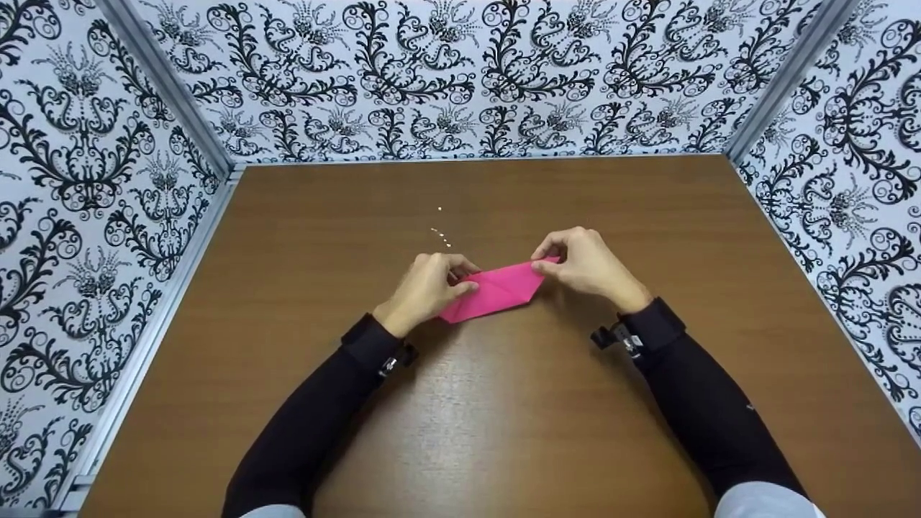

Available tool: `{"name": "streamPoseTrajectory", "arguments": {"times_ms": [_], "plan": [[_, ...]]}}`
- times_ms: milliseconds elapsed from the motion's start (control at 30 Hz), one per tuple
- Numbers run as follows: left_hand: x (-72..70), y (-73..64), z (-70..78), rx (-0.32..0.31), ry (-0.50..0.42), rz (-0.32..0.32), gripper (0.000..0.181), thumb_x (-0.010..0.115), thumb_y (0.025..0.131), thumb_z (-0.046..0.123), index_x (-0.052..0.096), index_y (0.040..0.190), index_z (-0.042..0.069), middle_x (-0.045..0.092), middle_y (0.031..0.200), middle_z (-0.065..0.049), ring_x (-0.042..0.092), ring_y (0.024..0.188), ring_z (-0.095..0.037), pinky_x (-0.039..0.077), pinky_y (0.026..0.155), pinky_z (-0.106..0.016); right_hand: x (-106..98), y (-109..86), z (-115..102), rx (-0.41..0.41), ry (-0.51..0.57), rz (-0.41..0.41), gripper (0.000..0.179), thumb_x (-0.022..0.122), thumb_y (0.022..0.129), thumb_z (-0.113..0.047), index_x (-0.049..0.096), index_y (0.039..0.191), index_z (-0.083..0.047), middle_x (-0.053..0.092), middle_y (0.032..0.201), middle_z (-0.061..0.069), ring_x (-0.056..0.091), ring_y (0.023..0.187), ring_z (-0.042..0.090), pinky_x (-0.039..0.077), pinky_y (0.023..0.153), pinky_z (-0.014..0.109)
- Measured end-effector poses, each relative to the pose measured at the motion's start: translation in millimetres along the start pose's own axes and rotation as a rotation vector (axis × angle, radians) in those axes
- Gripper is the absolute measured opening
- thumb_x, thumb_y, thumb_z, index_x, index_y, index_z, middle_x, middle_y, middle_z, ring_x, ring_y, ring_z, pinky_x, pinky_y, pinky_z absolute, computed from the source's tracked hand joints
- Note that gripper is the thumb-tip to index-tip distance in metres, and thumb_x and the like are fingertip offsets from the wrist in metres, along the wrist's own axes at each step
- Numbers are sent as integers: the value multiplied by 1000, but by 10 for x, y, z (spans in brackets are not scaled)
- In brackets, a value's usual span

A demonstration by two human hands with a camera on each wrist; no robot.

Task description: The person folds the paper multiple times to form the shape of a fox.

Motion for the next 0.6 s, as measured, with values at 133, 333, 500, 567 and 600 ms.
{"name": "streamPoseTrajectory", "arguments": {"times_ms": [133,333,500,567,600], "plan": [[3,7,-31,16,-5,1,24,91,104,16,89,127,9,90,114,-10,85,100,-25,71,93,-42,4,17,67,-6,-57,2,7,91,101,-20,91,107,-16,86,95,4,72,86,19,53,77,27],[0,8,-45,38,4,28,28,91,103,16,87,128,5,89,120,-14,87,106,-29,71,95,-46,0,15,154,41,-98,-1,6,90,101,-20,92,103,-14,85,92,5,71,83,19,54,75,30],[3,-15,0,88,47,62,31,92,103,17,86,129,3,85,125,-19,84,115,-38,70,102,-52,-1,10,219,77,-127,-1,7,89,101,-18,92,100,-12,87,92,6,74,82,19,56,76,31],[5,-21,40,127,72,63,32,92,103,18,86,131,5,85,126,-19,82,119,-39,69,105,-53,1,17,242,86,-135,1,7,89,101,-17,92,100,-12,87,92,6,75,82,20,56,76,31],[7,-25,65,155,87,59,32,92,103,19,86,132,6,85,127,-18,82,121,-38,68,106,-53,1,21,251,89,-136,3,7,89,101,-17,92,100,-12,87,92,6,76,82,20,56,76,31]]}}
Point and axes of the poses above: each hand's wrist, its own y-axis towards the middle knuckle, its own x-axis out of the palm, z = x × y, the point moved 3 cm from there along y, towards the middle knuckle
